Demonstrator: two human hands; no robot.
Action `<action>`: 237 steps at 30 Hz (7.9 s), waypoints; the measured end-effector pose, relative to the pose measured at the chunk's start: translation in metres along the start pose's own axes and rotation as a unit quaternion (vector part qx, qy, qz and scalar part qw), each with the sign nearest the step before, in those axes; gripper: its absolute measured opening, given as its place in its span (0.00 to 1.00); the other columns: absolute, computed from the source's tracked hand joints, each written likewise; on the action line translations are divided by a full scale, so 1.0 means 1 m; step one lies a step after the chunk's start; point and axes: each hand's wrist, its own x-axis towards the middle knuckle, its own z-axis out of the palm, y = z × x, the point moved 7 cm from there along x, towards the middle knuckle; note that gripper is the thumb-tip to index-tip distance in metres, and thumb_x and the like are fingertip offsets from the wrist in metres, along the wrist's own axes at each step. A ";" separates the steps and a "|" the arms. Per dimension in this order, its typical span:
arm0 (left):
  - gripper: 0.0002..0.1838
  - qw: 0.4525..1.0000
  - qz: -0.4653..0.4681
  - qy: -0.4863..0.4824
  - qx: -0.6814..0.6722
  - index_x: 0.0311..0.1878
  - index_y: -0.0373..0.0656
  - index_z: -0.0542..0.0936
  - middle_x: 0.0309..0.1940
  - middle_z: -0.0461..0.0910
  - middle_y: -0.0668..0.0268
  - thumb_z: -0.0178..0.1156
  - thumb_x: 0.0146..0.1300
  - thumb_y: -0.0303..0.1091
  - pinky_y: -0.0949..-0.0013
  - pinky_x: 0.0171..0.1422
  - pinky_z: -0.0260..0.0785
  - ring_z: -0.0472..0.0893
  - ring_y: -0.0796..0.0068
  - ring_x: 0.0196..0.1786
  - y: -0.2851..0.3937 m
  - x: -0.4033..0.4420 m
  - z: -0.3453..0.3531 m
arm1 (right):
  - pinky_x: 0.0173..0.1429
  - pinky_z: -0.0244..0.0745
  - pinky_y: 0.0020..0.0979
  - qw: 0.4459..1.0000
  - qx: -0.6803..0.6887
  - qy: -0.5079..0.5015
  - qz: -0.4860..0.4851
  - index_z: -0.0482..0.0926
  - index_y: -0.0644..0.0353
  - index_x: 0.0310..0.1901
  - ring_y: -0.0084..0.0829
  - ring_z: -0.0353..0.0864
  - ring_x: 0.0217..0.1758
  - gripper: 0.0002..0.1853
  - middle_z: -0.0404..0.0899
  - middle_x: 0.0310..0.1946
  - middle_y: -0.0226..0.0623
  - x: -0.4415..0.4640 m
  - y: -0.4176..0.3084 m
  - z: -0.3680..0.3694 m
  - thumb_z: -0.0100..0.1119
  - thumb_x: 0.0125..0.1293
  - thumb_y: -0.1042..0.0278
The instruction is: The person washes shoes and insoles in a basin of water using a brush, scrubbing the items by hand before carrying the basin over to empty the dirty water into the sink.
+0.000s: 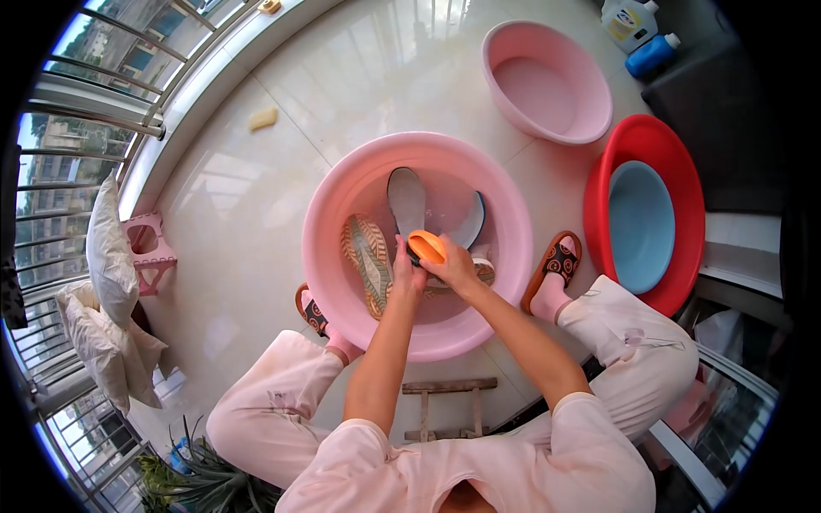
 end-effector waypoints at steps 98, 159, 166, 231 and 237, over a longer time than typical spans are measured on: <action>0.24 0.619 0.155 0.096 0.764 0.52 0.37 0.73 0.42 0.80 0.50 0.63 0.53 0.39 0.59 0.43 0.73 0.80 0.53 0.43 0.011 0.051 0.023 | 0.49 0.72 0.33 0.992 0.120 0.013 0.045 0.71 0.65 0.54 0.32 0.77 0.44 0.19 0.78 0.41 0.44 0.084 0.095 0.012 0.52 0.61 0.72; 0.15 0.395 0.415 0.018 0.819 0.38 0.40 0.76 0.31 0.81 0.51 0.62 0.44 0.32 0.55 0.41 0.72 0.81 0.52 0.38 0.094 -0.188 0.208 | 0.55 0.69 0.42 0.998 0.010 0.048 -0.029 0.75 0.61 0.47 0.47 0.76 0.50 0.18 0.77 0.44 0.51 0.040 -0.147 -0.103 0.51 0.63 0.56; 0.12 0.765 -0.031 -0.075 0.639 0.29 0.43 0.74 0.19 0.73 0.67 0.68 0.47 0.34 0.78 0.14 0.51 0.67 0.83 0.14 0.108 -0.186 0.170 | 0.65 0.60 0.47 0.805 -0.345 0.090 -0.474 0.68 0.62 0.57 0.44 0.65 0.64 0.26 0.65 0.61 0.45 -0.075 -0.238 -0.131 0.59 0.57 0.64; 0.35 0.458 0.222 -0.132 0.851 0.49 0.44 0.78 0.39 0.81 0.53 0.72 0.34 0.48 0.61 0.53 0.69 0.79 0.54 0.44 0.016 -0.145 0.061 | 0.45 0.73 0.40 0.899 -0.297 -0.205 -0.247 0.70 0.57 0.39 0.44 0.77 0.43 0.23 0.75 0.37 0.41 -0.087 -0.101 -0.047 0.71 0.41 0.68; 0.32 0.593 0.046 -0.119 0.795 0.44 0.43 0.82 0.36 0.83 0.57 0.73 0.38 0.55 0.66 0.48 0.71 0.82 0.66 0.41 -0.015 -0.102 -0.028 | 0.45 0.73 0.39 0.924 -0.197 -0.297 -0.141 0.72 0.62 0.45 0.44 0.79 0.44 0.26 0.78 0.40 0.47 -0.075 0.010 -0.001 0.70 0.47 0.57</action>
